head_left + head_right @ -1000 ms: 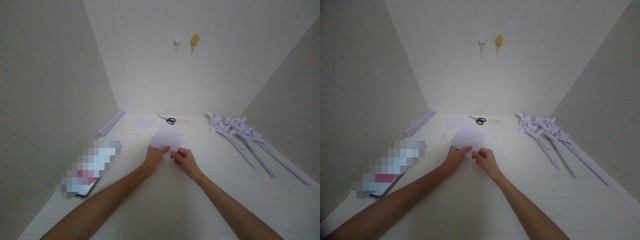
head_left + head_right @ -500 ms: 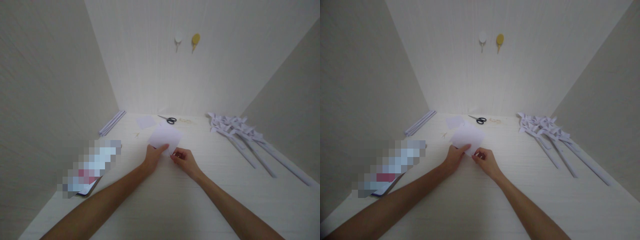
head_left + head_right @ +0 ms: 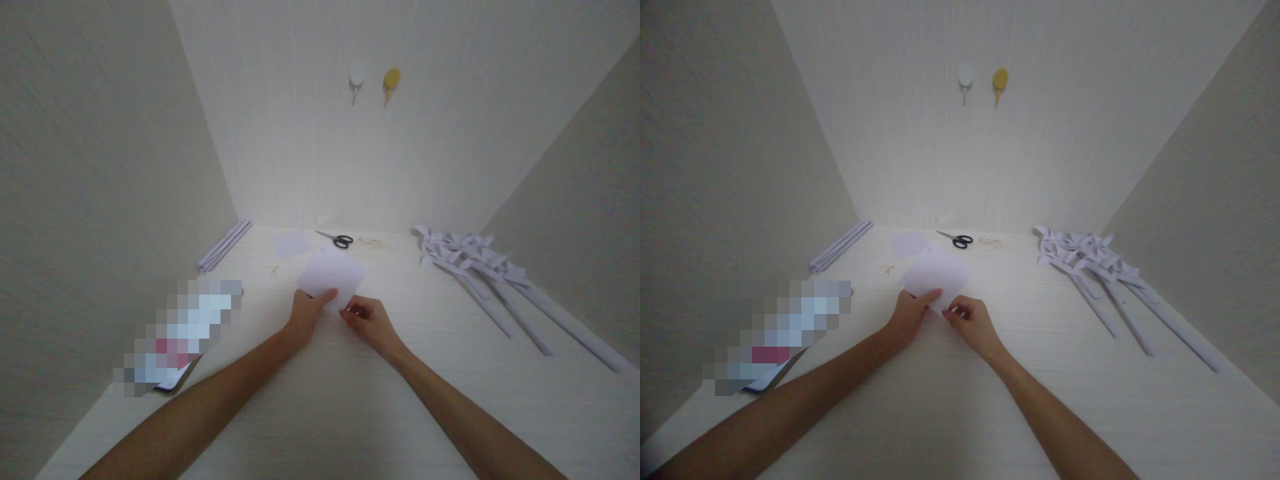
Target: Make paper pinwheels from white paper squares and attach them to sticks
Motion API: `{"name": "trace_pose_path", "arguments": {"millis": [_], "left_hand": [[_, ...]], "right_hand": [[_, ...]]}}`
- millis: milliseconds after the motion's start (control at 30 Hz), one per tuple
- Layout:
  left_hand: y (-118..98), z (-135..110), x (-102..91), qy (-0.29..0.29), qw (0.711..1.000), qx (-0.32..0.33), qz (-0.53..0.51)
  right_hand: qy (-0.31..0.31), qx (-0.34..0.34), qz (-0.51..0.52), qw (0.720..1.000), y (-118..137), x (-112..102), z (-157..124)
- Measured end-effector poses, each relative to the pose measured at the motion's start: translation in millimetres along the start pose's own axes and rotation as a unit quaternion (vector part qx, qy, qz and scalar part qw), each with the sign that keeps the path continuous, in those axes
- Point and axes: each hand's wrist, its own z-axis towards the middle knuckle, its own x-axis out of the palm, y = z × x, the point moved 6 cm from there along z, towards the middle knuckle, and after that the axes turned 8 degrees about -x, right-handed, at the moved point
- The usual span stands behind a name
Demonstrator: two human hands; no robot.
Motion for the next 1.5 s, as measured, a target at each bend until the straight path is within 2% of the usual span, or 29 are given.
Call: {"name": "trace_pose_path", "arguments": {"millis": [133,367,933,1133,1300,1500], "left_hand": [[-1,-1,0.1,-0.013,1.0,-0.015,-0.001],[-10,-8,7.0,0.022,1.0,-0.002,0.01],[-8,-7,8.4,0.031,0.999,-0.006,0.026],[-6,-7,8.0,0.023,0.999,-0.028,0.014],[-5,-8,13.5,0.069,0.997,-0.023,-0.006],[1,-1,8.1,0.057,0.998,-0.026,-0.026]], "right_hand": [[-0.004,0.016,0.005,1.0,3,0,-1],[-0.034,0.037,-0.017,0.999,-1,-3,0],[-0.054,0.043,-0.013,0.998,-1,-3,-1],[-0.032,0.047,-0.017,0.998,-4,0,0],[-0.001,0.039,-0.062,0.997,-8,0,0],[-0.013,0.02,-0.06,0.998,-12,-2,1]]}}
